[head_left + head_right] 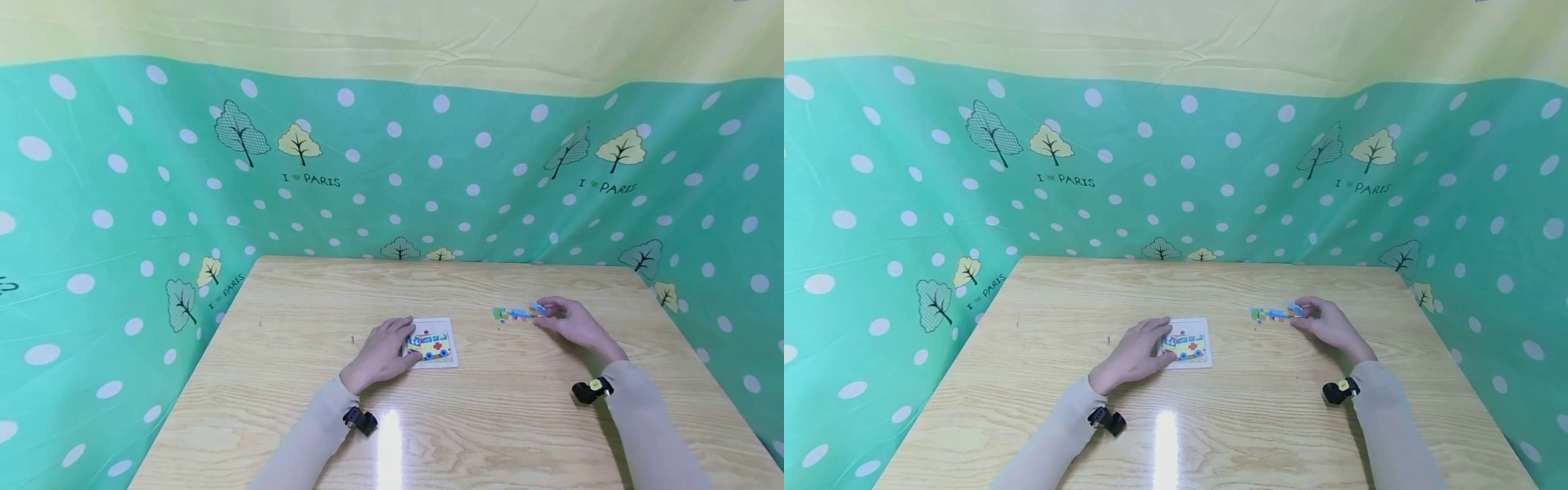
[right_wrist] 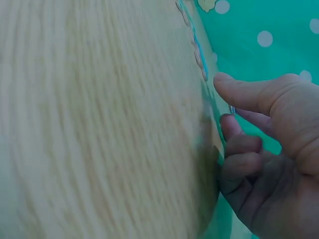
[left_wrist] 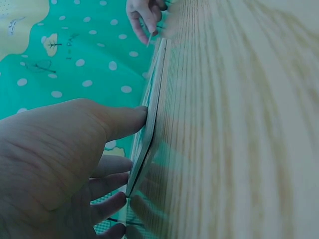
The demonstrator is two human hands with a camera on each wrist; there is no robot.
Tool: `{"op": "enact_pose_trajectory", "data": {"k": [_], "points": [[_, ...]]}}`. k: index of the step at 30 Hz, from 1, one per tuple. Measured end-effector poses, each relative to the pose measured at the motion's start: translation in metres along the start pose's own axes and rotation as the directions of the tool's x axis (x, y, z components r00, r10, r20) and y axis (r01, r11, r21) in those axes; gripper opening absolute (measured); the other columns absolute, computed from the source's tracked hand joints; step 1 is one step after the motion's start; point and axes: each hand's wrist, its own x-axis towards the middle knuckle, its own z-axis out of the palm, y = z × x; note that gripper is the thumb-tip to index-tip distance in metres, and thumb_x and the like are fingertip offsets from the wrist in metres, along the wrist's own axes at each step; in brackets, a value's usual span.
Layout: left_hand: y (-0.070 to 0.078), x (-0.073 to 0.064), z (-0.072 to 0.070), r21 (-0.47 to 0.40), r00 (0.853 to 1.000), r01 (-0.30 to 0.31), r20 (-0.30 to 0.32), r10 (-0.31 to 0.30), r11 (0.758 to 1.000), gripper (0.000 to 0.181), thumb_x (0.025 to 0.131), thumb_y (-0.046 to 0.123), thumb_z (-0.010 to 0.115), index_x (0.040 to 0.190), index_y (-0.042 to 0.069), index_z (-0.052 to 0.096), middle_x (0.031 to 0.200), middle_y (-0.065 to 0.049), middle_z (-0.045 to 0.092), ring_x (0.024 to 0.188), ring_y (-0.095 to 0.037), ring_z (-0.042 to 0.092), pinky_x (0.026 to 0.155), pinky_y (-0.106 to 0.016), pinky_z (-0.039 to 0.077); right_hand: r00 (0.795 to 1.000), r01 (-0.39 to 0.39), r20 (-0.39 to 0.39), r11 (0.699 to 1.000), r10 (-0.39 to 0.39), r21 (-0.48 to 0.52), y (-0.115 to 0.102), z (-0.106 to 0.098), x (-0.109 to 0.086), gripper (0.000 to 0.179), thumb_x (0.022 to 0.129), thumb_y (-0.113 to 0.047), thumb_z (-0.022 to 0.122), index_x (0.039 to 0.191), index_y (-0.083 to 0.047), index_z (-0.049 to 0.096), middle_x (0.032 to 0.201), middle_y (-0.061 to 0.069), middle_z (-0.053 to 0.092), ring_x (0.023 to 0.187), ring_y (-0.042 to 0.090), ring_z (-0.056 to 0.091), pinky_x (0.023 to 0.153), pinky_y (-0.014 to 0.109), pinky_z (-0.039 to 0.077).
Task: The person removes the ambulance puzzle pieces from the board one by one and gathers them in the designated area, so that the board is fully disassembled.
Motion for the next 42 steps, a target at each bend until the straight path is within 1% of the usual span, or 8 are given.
{"op": "enact_pose_trajectory", "data": {"k": [2, 5, 11, 17, 25, 30, 35, 42], "points": [[0.0, 0.0, 0.0, 0.003, 1.0, 0.0, 0.001, 0.0, 1.0, 0.066, 0.102, 0.041, 0.067, 0.153, 0.002, 0.055, 0.166, -0.014, 0.047, 0.154, -0.037, 0.043, 0.125, -0.06, 0.037, 1.0, -0.015, 0.005, 1.0, 0.015, 0.005, 0.002, 0.0, 0.0, 0.063, 0.101, -0.036, 0.075, 0.146, 0.004, 0.056, 0.104, 0.013, 0.065, 0.093, 0.023, 0.059, 0.077, 0.032, 0.047], [0.0, 0.001, 0.0, 0.0, 1.0, 0.004, 0.008, -0.004, 1.0, 0.066, 0.102, 0.042, 0.067, 0.154, 0.002, 0.055, 0.167, -0.013, 0.047, 0.155, -0.037, 0.042, 0.125, -0.06, 0.037, 0.999, -0.04, 0.021, 0.999, 0.04, 0.022, 0.004, -0.002, 0.0, 0.061, 0.102, -0.032, 0.074, 0.147, 0.005, 0.055, 0.094, 0.007, 0.06, 0.081, 0.017, 0.051, 0.067, 0.028, 0.041], [0.0, 0.0, 0.0, -0.009, 1.0, 0.005, 0.008, -0.005, 1.0, 0.066, 0.103, 0.042, 0.066, 0.154, 0.002, 0.054, 0.167, -0.013, 0.046, 0.155, -0.037, 0.042, 0.126, -0.06, 0.036, 0.996, -0.064, 0.061, 0.998, 0.062, 0.027, 0.006, -0.004, 0.002, 0.062, 0.101, -0.034, 0.074, 0.148, 0.002, 0.055, 0.091, 0.005, 0.058, 0.075, 0.015, 0.048, 0.064, 0.028, 0.039], [0.0, 0.0, 0.0, -0.018, 1.0, 0.002, 0.005, -0.002, 1.0, 0.066, 0.103, 0.042, 0.065, 0.154, 0.002, 0.054, 0.167, -0.014, 0.046, 0.155, -0.037, 0.041, 0.126, -0.06, 0.036, 0.994, -0.061, 0.09, 0.998, 0.058, 0.029, 0.006, -0.007, 0.001, 0.067, 0.101, -0.037, 0.074, 0.15, 0.003, 0.053, 0.091, 0.004, 0.058, 0.076, 0.015, 0.048, 0.068, 0.028, 0.04], [-0.002, 0.001, 0.002, -0.023, 1.0, 0.002, 0.002, -0.002, 1.0, 0.066, 0.103, 0.042, 0.065, 0.154, 0.002, 0.054, 0.167, -0.014, 0.046, 0.156, -0.037, 0.041, 0.126, -0.06, 0.036, 0.995, -0.038, 0.088, 0.999, 0.036, 0.021, 0.004, -0.007, -0.002, 0.069, 0.101, -0.039, 0.074, 0.151, 0.003, 0.053, 0.095, 0.006, 0.061, 0.08, 0.015, 0.051, 0.074, 0.028, 0.043], [-0.004, 0.001, 0.003, -0.012, 1.0, 0.002, 0.002, -0.002, 1.0, 0.067, 0.103, 0.043, 0.065, 0.154, 0.003, 0.054, 0.167, -0.014, 0.046, 0.155, -0.037, 0.041, 0.126, -0.06, 0.035, 0.996, -0.037, 0.079, 0.998, 0.033, 0.044, 0.003, -0.004, -0.002, 0.067, 0.101, -0.039, 0.075, 0.149, 0.003, 0.054, 0.099, 0.007, 0.063, 0.084, 0.015, 0.053, 0.071, 0.026, 0.045], [-0.004, 0.001, 0.004, -0.003, 1.0, -0.004, 0.007, 0.004, 1.0, 0.067, 0.102, 0.043, 0.066, 0.154, 0.002, 0.055, 0.167, -0.014, 0.046, 0.155, -0.038, 0.042, 0.126, -0.061, 0.035, 0.997, -0.044, 0.066, 0.996, 0.039, 0.071, -0.006, -0.001, -0.004, 0.063, 0.1, -0.036, 0.075, 0.148, 0.002, 0.057, 0.103, 0.009, 0.064, 0.085, 0.015, 0.053, 0.066, 0.026, 0.045], [-0.004, 0.001, 0.002, 0.0, 1.0, -0.011, -0.001, 0.011, 1.0, 0.067, 0.101, 0.042, 0.067, 0.153, 0.001, 0.055, 0.166, -0.015, 0.047, 0.154, -0.039, 0.043, 0.126, -0.061, 0.036, 0.999, -0.038, 0.03, 0.997, 0.036, 0.064, -0.018, 0.004, -0.004, 0.058, 0.099, -0.035, 0.076, 0.145, -0.002, 0.061, 0.105, 0.01, 0.065, 0.078, 0.015, 0.052, 0.063, 0.027, 0.044]]}}
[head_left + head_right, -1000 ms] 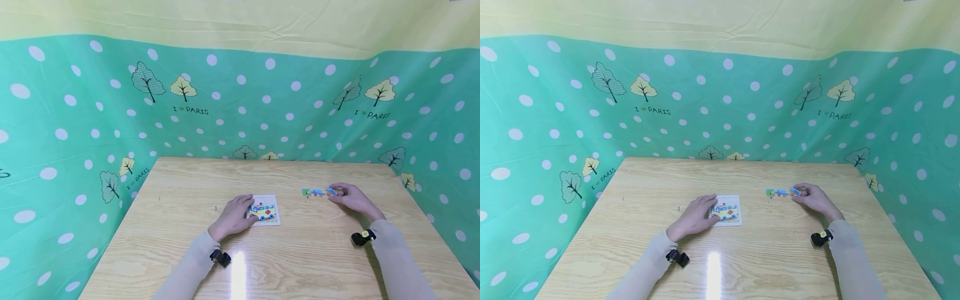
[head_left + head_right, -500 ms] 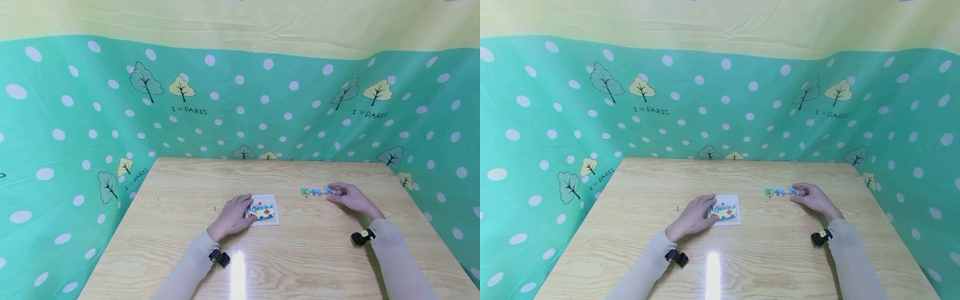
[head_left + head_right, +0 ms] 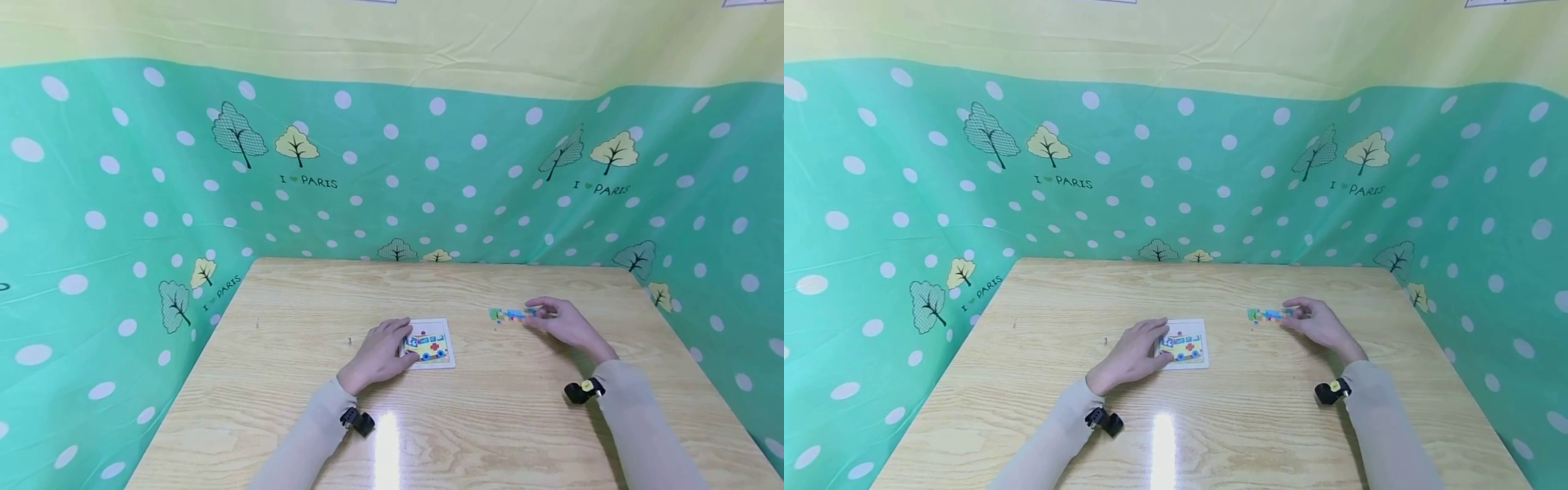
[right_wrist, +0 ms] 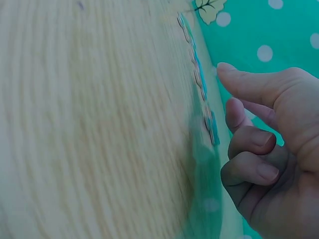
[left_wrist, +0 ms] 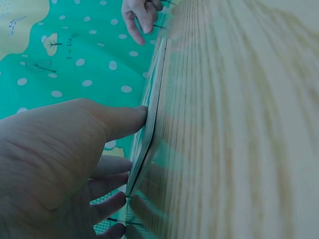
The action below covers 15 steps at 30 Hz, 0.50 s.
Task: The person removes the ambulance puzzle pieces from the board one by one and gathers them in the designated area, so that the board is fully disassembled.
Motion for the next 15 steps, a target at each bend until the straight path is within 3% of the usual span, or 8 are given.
{"op": "enact_pose_trajectory", "data": {"k": [15], "points": [[0.002, -0.001, -0.002, -0.013, 1.0, -0.002, -0.008, 0.002, 1.0, 0.065, 0.102, 0.042, 0.067, 0.152, 0.002, 0.056, 0.165, -0.015, 0.048, 0.153, -0.038, 0.044, 0.125, -0.061, 0.037, 1.0, 0.009, -0.021, 0.999, -0.008, 0.053, -0.01, 0.017, 0.001, 0.056, 0.098, -0.035, 0.078, 0.141, -0.001, 0.063, 0.102, 0.007, 0.062, 0.073, 0.013, 0.053, 0.059, 0.026, 0.048]]}}
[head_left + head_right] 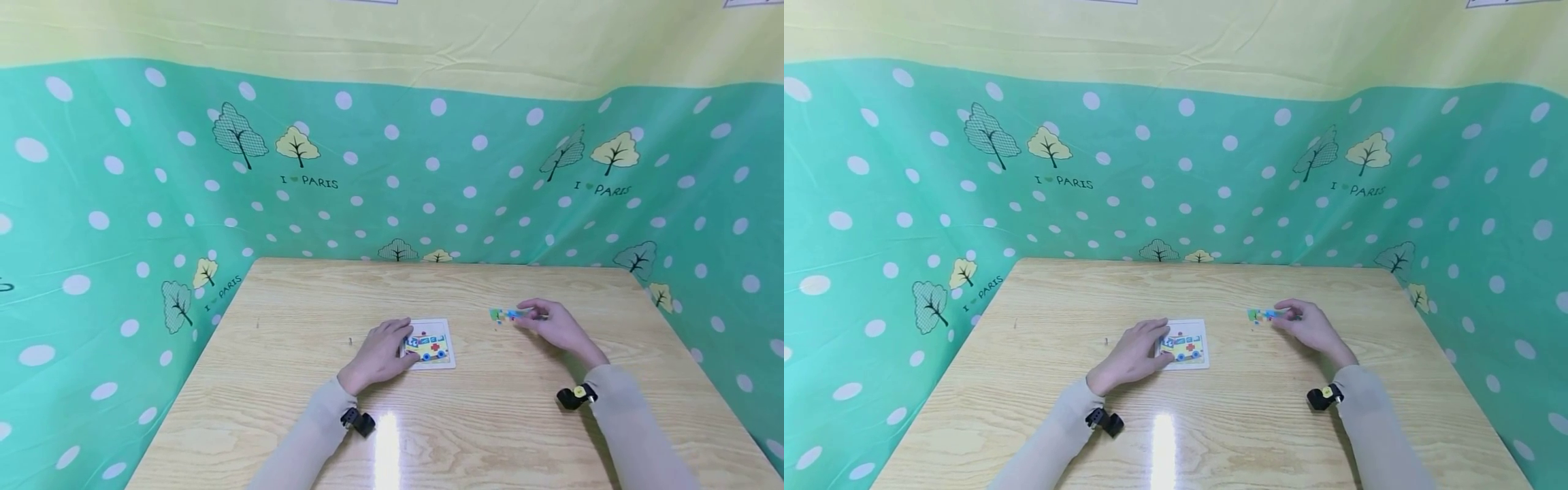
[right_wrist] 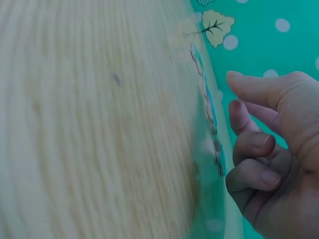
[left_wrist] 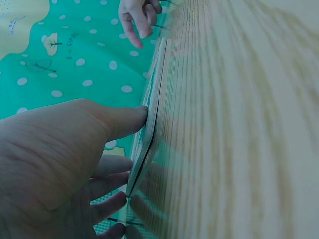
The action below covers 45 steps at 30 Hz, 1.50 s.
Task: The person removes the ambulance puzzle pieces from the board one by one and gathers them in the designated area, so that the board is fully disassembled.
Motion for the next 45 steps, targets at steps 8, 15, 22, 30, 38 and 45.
{"op": "enact_pose_trajectory", "data": {"k": [8, 15, 22, 30, 38, 45], "points": [[0.001, 0.0, 0.0, 0.004, 1.0, 0.01, 0.014, -0.01, 1.0, 0.066, 0.102, 0.042, 0.067, 0.153, 0.002, 0.055, 0.166, -0.014, 0.047, 0.154, -0.038, 0.043, 0.125, -0.061, 0.036, 1.0, 0.024, 0.0, 0.999, -0.024, 0.037, -0.005, 0.011, 0.001, 0.05, 0.098, -0.03, 0.078, 0.136, -0.001, 0.066, 0.098, 0.005, 0.063, 0.072, 0.012, 0.053, 0.057, 0.024, 0.047], [0.0, 0.0, 0.0, 0.006, 1.0, 0.005, 0.007, -0.005, 1.0, 0.065, 0.101, 0.041, 0.068, 0.152, 0.002, 0.056, 0.166, -0.015, 0.048, 0.153, -0.038, 0.044, 0.124, -0.061, 0.038, 0.999, 0.051, 0.01, 0.997, -0.052, 0.058, -0.013, 0.021, 0.001, 0.046, 0.096, -0.027, 0.08, 0.134, -0.002, 0.068, 0.095, 0.005, 0.063, 0.068, 0.011, 0.05, 0.055, 0.023, 0.044], [0.0, 0.0, 0.0, -0.007, 1.0, 0.006, 0.004, -0.006, 1.0, 0.065, 0.102, 0.041, 0.067, 0.153, 0.002, 0.056, 0.166, -0.014, 0.048, 0.154, -0.038, 0.043, 0.125, -0.061, 0.037, 0.996, 0.085, 0.028, 0.995, -0.087, 0.048, -0.022, 0.031, 0.002, 0.045, 0.097, -0.026, 0.078, 0.133, -0.001, 0.068, 0.098, 0.007, 0.068, 0.076, 0.013, 0.056, 0.061, 0.024, 0.047], [0.0, 0.0, -0.001, 0.001, 1.0, 0.0, 0.008, 0.0, 1.0, 0.066, 0.102, 0.041, 0.067, 0.152, 0.001, 0.056, 0.166, -0.015, 0.048, 0.153, -0.038, 0.044, 0.125, -0.061, 0.037, 0.991, 0.132, 0.027, 0.991, -0.133, 0.027, -0.025, 0.047, 0.003, 0.04, 0.096, -0.023, 0.08, 0.13, -0.004, 0.072, 0.096, 0.006, 0.071, 0.082, 0.017, 0.06, 0.069, 0.024, 0.05], [0.0, 0.0, 0.001, 0.0, 1.0, 0.008, 0.011, -0.008, 1.0, 0.066, 0.102, 0.042, 0.067, 0.153, 0.002, 0.055, 0.167, -0.014, 0.047, 0.154, -0.038, 0.043, 0.125, -0.061, 0.036, 0.992, 0.117, 0.04, 0.992, -0.119, 0.051, -0.032, 0.057, 0.003, 0.042, 0.094, -0.024, 0.081, 0.13, -0.005, 0.072, 0.099, 0.006, 0.07, 0.082, 0.017, 0.061, 0.068, 0.024, 0.051], [-0.001, 0.0, 0.001, -0.011, 1.0, 0.011, 0.01, -0.011, 1.0, 0.066, 0.102, 0.043, 0.066, 0.154, 0.003, 0.055, 0.167, -0.014, 0.046, 0.155, -0.037, 0.041, 0.126, -0.06, 0.035, 0.989, 0.14, 0.043, 0.989, -0.142, 0.044, -0.039, 0.067, 0.004, 0.041, 0.093, -0.023, 0.081, 0.128, -0.004, 0.072, 0.098, 0.006, 0.071, 0.084, 0.015, 0.061, 0.073, 0.023, 0.051]]}}
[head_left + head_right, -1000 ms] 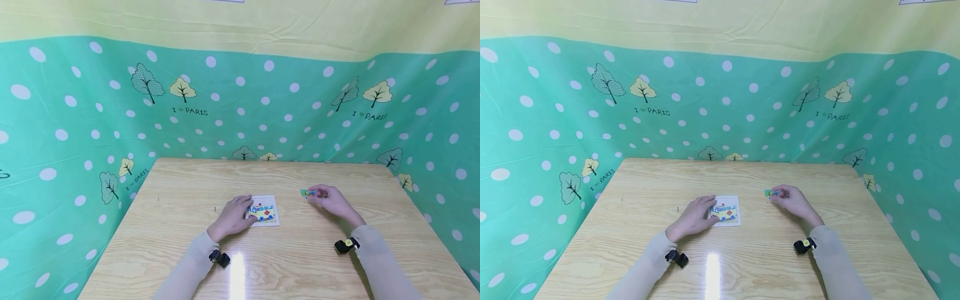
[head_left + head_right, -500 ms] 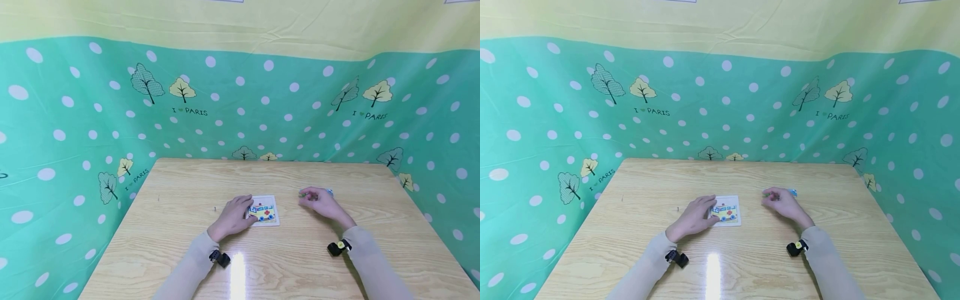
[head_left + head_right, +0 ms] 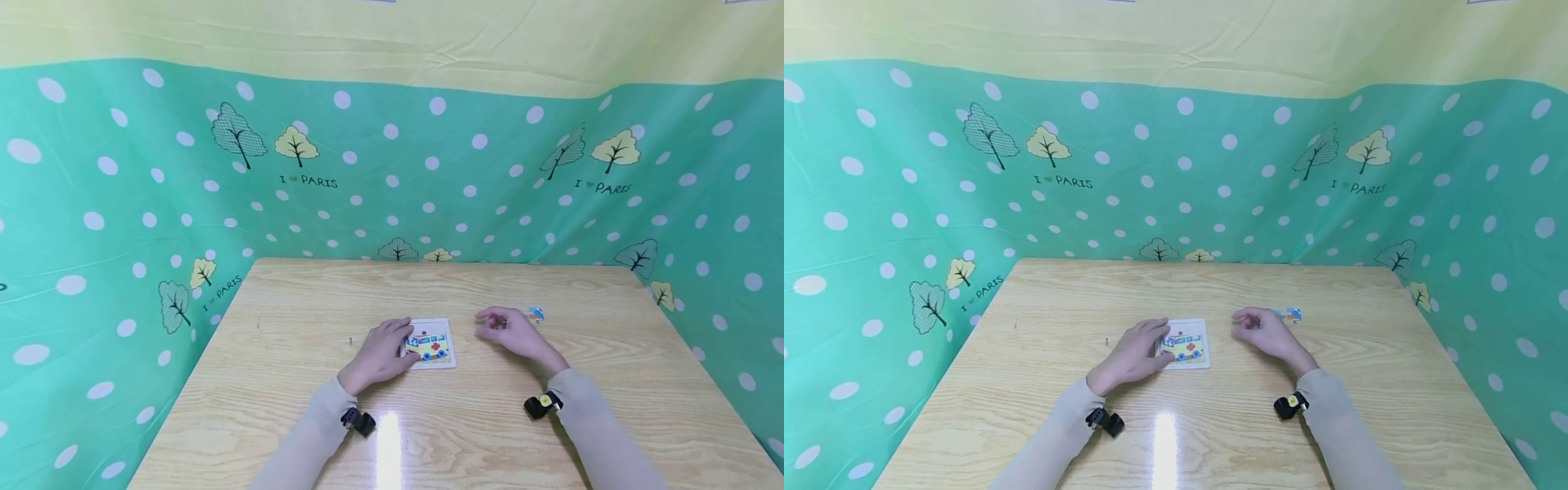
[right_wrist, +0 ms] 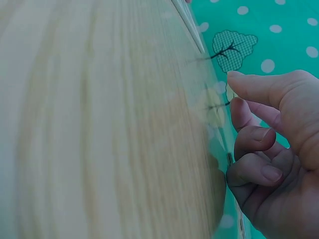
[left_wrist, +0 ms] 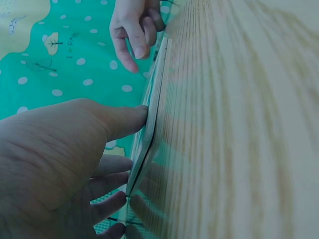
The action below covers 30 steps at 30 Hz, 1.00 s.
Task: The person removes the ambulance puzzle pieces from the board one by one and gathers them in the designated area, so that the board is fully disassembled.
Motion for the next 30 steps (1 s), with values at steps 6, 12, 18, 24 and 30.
{"op": "enact_pose_trajectory", "data": {"k": [6, 12, 18, 24, 30], "points": [[0.0, 0.0, 0.0, -0.001, 1.0, 0.0, -0.003, 0.0, 1.0, 0.067, 0.102, 0.042, 0.067, 0.154, 0.002, 0.055, 0.167, -0.013, 0.046, 0.155, -0.037, 0.041, 0.126, -0.061, 0.035, 1.0, 0.015, 0.021, 1.0, -0.015, 0.012, -0.007, 0.007, 0.002, 0.039, 0.094, -0.023, 0.081, 0.128, -0.005, 0.073, 0.098, 0.006, 0.071, 0.084, 0.016, 0.061, 0.071, 0.023, 0.051], [0.0, 0.0, 0.0, -0.005, 1.0, 0.0, -0.005, 0.0, 1.0, 0.067, 0.102, 0.042, 0.066, 0.154, 0.003, 0.055, 0.167, -0.013, 0.046, 0.155, -0.037, 0.041, 0.126, -0.06, 0.036, 0.999, 0.02, 0.045, 0.999, -0.022, 0.031, -0.012, 0.014, 0.005, 0.04, 0.094, -0.023, 0.081, 0.129, -0.006, 0.072, 0.1, 0.008, 0.071, 0.082, 0.017, 0.06, 0.067, 0.023, 0.05], [0.0, 0.0, -0.001, -0.01, 1.0, -0.002, -0.003, 0.002, 1.0, 0.066, 0.102, 0.042, 0.066, 0.154, 0.003, 0.055, 0.167, -0.013, 0.046, 0.155, -0.037, 0.041, 0.126, -0.061, 0.036, 0.997, 0.031, 0.062, 0.998, -0.035, 0.063, -0.018, 0.021, 0.007, 0.039, 0.094, -0.02, 0.08, 0.128, -0.004, 0.072, 0.101, 0.01, 0.07, 0.082, 0.017, 0.06, 0.064, 0.022, 0.049], [0.001, 0.0, -0.001, -0.002, 1.0, 0.001, 0.007, -0.001, 1.0, 0.066, 0.102, 0.042, 0.066, 0.154, 0.003, 0.055, 0.167, -0.014, 0.046, 0.155, -0.037, 0.041, 0.125, -0.061, 0.036, 0.996, 0.035, 0.084, 0.997, -0.04, 0.069, -0.025, 0.03, 0.008, 0.035, 0.094, -0.019, 0.081, 0.126, -0.007, 0.074, 0.1, 0.007, 0.069, 0.083, 0.018, 0.061, 0.069, 0.023, 0.052], [0.001, 0.0, -0.001, 0.003, 1.0, -0.003, 0.004, 0.003, 1.0, 0.066, 0.101, 0.041, 0.067, 0.153, 0.002, 0.055, 0.167, -0.015, 0.046, 0.154, -0.038, 0.042, 0.125, -0.062, 0.037, 0.99, 0.06, 0.122, 0.994, -0.071, 0.092, -0.035, 0.041, 0.009, 0.035, 0.094, -0.02, 0.08, 0.126, -0.006, 0.074, 0.099, 0.006, 0.07, 0.081, 0.017, 0.062, 0.066, 0.022, 0.05]]}}
